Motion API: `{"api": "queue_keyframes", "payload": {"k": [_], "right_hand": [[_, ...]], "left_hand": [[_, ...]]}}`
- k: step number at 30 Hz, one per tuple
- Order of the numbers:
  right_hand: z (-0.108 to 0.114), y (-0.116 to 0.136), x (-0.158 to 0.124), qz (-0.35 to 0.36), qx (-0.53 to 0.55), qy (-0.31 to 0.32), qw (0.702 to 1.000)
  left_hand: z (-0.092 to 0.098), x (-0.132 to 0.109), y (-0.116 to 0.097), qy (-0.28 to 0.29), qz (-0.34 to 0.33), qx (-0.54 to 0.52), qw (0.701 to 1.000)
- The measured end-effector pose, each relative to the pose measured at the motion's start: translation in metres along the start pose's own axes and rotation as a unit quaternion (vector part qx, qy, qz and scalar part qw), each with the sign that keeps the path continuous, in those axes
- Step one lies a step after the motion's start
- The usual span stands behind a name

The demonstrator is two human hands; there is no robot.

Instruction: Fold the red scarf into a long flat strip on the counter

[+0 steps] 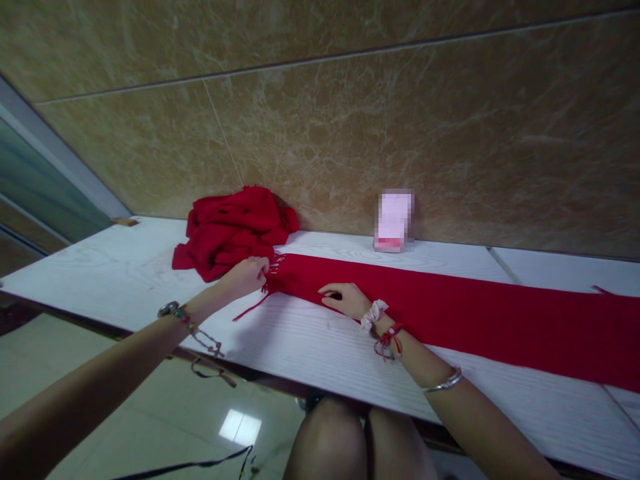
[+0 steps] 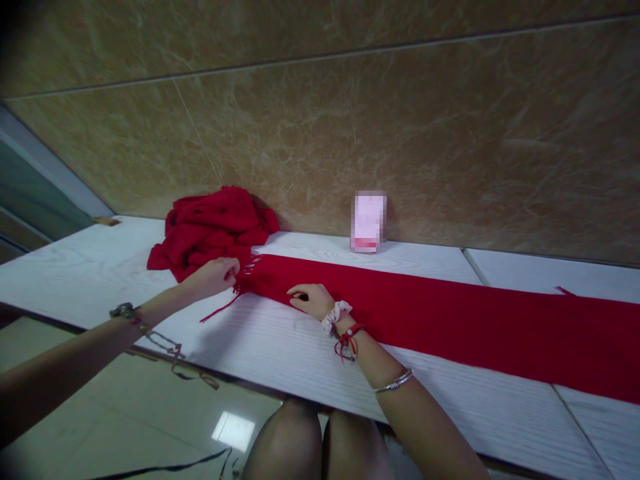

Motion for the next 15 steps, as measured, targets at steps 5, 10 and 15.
{"api": "queue_keyframes", "payload": {"k": [5,10,15], "right_hand": [[0.0,0.0,0.0,0.001,-0.005,-0.002,1.0],[0.001,0.002,-0.001,-0.006,-0.008,-0.001,1.0],[0.002,0.005,-0.002,-0.017,-0.014,0.006,1.0]], "left_hand": [[-0.013,-0.01,0.007,-0.023,-0.039,-0.07,0.997],[-0.018,-0.007,-0.004,-0.017,0.019,-0.034,0.999],[-0.009,-0.001,0.002,0.025,0.014,0.027,0.999]]}}
Point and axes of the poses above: each hand's wrist, its own x-axis towards the middle knuckle, its own z-axis out of the back of the hand, y = z × x, the point moved 2 cm from there along x, towards the middle knuckle, and after that the axes turned 2 degrees about -z, right-handed, at the moved point
